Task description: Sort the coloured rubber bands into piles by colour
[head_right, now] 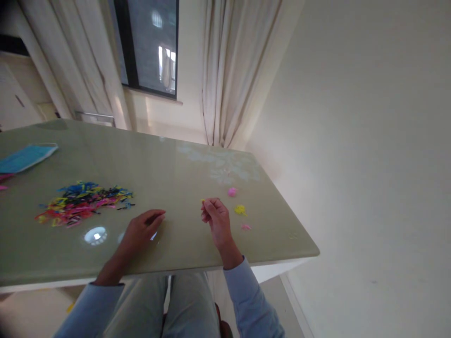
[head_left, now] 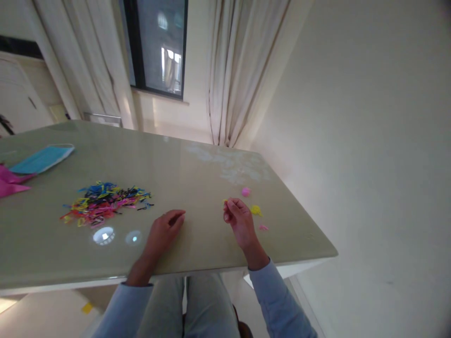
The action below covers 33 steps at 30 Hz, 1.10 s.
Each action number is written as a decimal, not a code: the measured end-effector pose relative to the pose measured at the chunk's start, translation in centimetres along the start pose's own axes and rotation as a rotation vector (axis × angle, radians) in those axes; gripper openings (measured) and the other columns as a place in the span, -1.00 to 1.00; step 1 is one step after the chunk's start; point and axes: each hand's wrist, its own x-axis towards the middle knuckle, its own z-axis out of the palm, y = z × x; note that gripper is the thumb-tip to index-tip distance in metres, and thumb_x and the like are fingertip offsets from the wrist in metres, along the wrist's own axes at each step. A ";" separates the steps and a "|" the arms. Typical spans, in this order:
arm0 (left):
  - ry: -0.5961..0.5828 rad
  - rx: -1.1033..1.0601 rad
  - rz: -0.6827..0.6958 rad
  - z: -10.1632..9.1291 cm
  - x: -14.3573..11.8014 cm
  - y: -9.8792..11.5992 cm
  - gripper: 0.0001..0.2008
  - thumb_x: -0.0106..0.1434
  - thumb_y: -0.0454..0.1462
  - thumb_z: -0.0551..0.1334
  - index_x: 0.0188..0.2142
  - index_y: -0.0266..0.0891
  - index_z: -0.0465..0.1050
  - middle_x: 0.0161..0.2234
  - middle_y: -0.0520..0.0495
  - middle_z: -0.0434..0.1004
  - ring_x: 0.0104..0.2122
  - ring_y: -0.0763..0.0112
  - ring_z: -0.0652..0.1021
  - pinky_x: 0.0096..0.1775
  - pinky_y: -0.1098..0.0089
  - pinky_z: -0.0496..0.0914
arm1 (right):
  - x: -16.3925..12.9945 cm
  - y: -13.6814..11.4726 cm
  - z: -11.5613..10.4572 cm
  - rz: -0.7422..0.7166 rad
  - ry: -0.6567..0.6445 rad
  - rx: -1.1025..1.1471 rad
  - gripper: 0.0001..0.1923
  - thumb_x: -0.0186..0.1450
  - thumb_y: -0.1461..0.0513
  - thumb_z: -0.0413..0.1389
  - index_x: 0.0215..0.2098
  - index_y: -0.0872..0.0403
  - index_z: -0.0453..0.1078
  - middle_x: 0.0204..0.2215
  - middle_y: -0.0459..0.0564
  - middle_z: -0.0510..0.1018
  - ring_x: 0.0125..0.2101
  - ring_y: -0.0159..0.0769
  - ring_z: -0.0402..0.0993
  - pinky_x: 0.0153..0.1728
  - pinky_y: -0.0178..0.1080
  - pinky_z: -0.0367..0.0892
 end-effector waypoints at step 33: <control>-0.015 0.069 0.012 -0.5 -0.5 0.7 -0.60 0.16 -0.01 0.11 -0.23 -0.18 0.58 -0.21 -0.12 0.65 -0.22 0.21 0.60 -0.06 0.25 0.46 | -0.2 0.1 -7.8 -0.312 -0.134 -1.132 -0.79 0.30 0.15 0.07 -0.32 0.05 0.52 -0.39 0.01 0.60 -0.42 -0.30 0.45 -0.31 -0.27 0.32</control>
